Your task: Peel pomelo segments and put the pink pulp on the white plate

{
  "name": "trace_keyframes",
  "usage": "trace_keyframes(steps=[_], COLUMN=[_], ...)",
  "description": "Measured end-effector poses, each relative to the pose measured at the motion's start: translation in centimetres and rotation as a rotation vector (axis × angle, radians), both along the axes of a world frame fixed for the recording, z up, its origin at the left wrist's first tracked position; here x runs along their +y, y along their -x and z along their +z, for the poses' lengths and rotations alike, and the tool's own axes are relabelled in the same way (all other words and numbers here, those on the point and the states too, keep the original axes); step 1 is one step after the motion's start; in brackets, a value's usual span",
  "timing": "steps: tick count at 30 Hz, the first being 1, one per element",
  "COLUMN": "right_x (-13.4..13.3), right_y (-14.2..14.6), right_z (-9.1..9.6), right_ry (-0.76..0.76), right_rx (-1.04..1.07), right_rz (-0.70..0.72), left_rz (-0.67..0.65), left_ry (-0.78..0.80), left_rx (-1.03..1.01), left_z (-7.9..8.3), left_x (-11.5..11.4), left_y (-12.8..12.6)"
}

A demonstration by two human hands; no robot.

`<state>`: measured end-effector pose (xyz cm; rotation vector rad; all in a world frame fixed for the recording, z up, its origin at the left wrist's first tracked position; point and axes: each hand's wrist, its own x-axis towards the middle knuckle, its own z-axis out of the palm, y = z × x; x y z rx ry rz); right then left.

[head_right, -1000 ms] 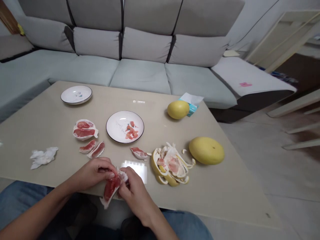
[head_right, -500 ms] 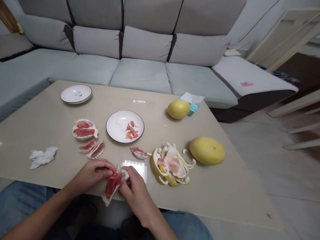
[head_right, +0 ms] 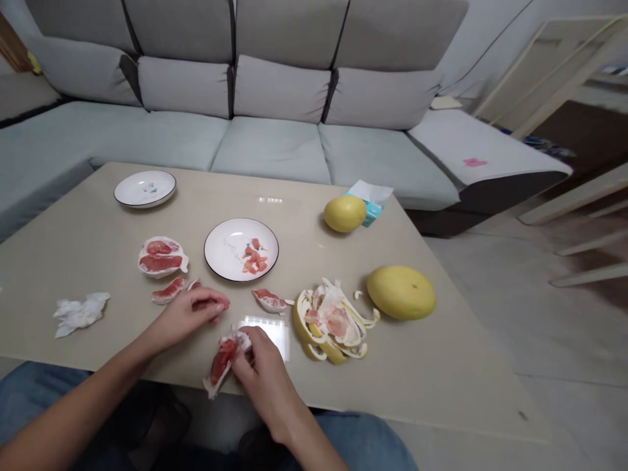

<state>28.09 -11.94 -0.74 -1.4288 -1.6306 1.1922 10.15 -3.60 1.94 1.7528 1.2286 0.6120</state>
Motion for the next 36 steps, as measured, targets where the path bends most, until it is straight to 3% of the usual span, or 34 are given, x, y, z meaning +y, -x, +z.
trace_keyframes(steps=[7, 11, 14, 17, 21, 24, 28, 32, 36], right_x=[0.1, 0.3, 0.3, 0.3, 0.0, -0.3, -0.3, 0.0, 0.2], right_y=[0.1, -0.2, -0.3, -0.3, 0.0, 0.5, 0.7, 0.1, -0.7], right_z=[-0.5, -0.3, -0.3, -0.4, -0.4, -0.5, -0.2, 0.4, 0.8], right_ry=[0.022, 0.011, 0.041, 0.074, 0.078, 0.075, 0.046, -0.126, -0.247], right_rx=[0.03, 0.03, 0.108, 0.223, 0.307, 0.29, 0.204, 0.085, 0.042], right_rz=[-0.021, -0.059, -0.101, -0.176, -0.248, -0.221, -0.158, -0.148, -0.115], left_rz=[0.026, 0.03, 0.058, 0.031, -0.009, 0.12, 0.278, 0.268, 0.249], left_ry=[-0.193, -0.193, -0.217, -0.189, 0.271, 0.314, 0.224, 0.084, 0.071], left_rx=[0.161, 0.195, 0.18, 0.132, -0.201, -0.39, -0.362, -0.273, -0.231], left_z=[-0.6, -0.7, 0.3, 0.8, -1.0, -2.8, -3.3, -2.4, -1.8], left_x=[8.1, 9.3, 7.5, 3.2, -3.5, -6.4, -6.9, -6.4, -6.2], left_y=[-2.3, -2.6, -1.8, -0.5, 0.2, -0.5, -1.2, -0.6, -0.2])
